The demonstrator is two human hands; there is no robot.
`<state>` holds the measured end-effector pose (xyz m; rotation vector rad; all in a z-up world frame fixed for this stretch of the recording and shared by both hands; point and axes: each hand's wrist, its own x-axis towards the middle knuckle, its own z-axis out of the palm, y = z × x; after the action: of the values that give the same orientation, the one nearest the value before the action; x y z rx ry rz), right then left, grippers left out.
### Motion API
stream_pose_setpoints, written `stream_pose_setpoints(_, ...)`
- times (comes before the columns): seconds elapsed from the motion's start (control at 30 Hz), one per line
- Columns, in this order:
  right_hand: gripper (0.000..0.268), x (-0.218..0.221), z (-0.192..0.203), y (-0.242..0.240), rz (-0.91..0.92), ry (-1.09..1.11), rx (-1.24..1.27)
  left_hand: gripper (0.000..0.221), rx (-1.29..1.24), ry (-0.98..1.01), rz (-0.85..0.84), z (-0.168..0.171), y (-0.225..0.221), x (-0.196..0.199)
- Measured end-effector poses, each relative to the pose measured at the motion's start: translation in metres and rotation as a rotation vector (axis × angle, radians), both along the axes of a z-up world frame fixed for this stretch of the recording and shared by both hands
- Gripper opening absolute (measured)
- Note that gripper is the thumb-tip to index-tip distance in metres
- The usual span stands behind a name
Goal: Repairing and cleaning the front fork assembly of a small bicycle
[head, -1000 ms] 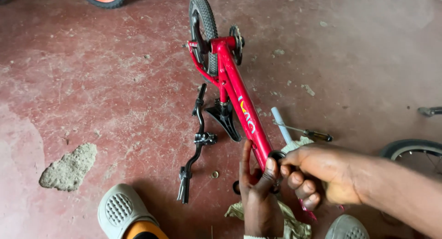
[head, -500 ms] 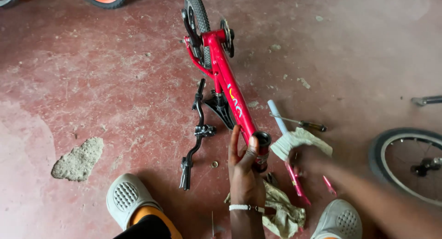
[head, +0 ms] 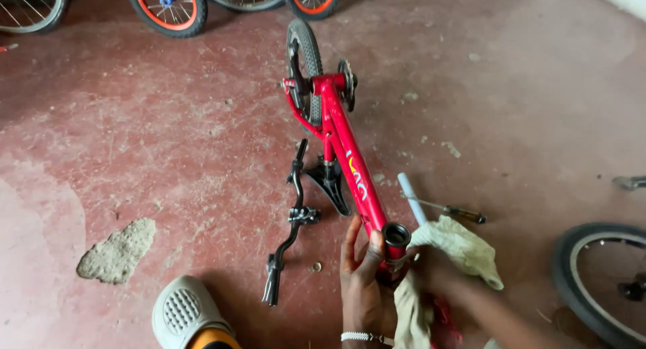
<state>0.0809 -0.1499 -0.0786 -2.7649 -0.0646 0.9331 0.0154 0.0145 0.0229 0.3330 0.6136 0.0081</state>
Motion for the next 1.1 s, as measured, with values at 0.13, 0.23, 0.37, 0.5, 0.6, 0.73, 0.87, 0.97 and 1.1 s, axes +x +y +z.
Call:
stream_pose_setpoints(0.13, 0.024, 0.049, 0.099, -0.002, -0.663, -0.154, 0.685, 0.061, -0.024, 0.063, -0.006, -0.004, -0.005, -0.004)
stream_pose_setpoints(0.23, 0.025, 0.051, 0.192, 0.028, -0.824, -0.162, 0.63, 0.051, -0.059, 0.077, 0.011, -0.001, -0.006, -0.005)
stream_pose_setpoints(0.37, 0.031, -0.009, 0.264, 0.065, -0.686, 0.033, 0.712, 0.046, -0.118, 0.088, 0.024, 0.0, -0.007, -0.003)
stream_pose_setpoints(0.5, 0.042, -0.03, 0.167, 0.05, 0.192, -0.417, 0.48, 0.046, -0.296, 0.003, 0.071, 0.007, -0.003, -0.005)
stream_pose_setpoints(0.6, 0.063, -0.042, 0.158, 0.069, 0.306, -0.38, 0.478, 0.044, -0.266, 0.041, 0.059, 0.016, 0.004, -0.003)
stream_pose_setpoints(0.73, 0.039, -0.05, 0.144, 0.063, 0.314, -0.64, 0.402, 0.038, -0.297, 0.028, 0.006, 0.001, 0.005, -0.017)
stream_pose_setpoints(0.87, 0.023, -0.042, 0.152, 0.068, 0.213, -0.741, 0.422, 0.029, -0.285, -0.086, 0.036, -0.004, 0.001, -0.006)
stream_pose_setpoints(0.97, 0.02, -0.048, 0.179, 0.076, 0.117, -0.618, 0.118, 0.034, -0.218, 0.054, 0.071, -0.006, -0.001, -0.003)
stream_pose_setpoints(1.1, 0.04, -0.036, 0.184, 0.074, 0.142, -0.345, -0.039, 0.016, -0.177, -0.12, 0.058, -0.018, -0.005, -0.009)
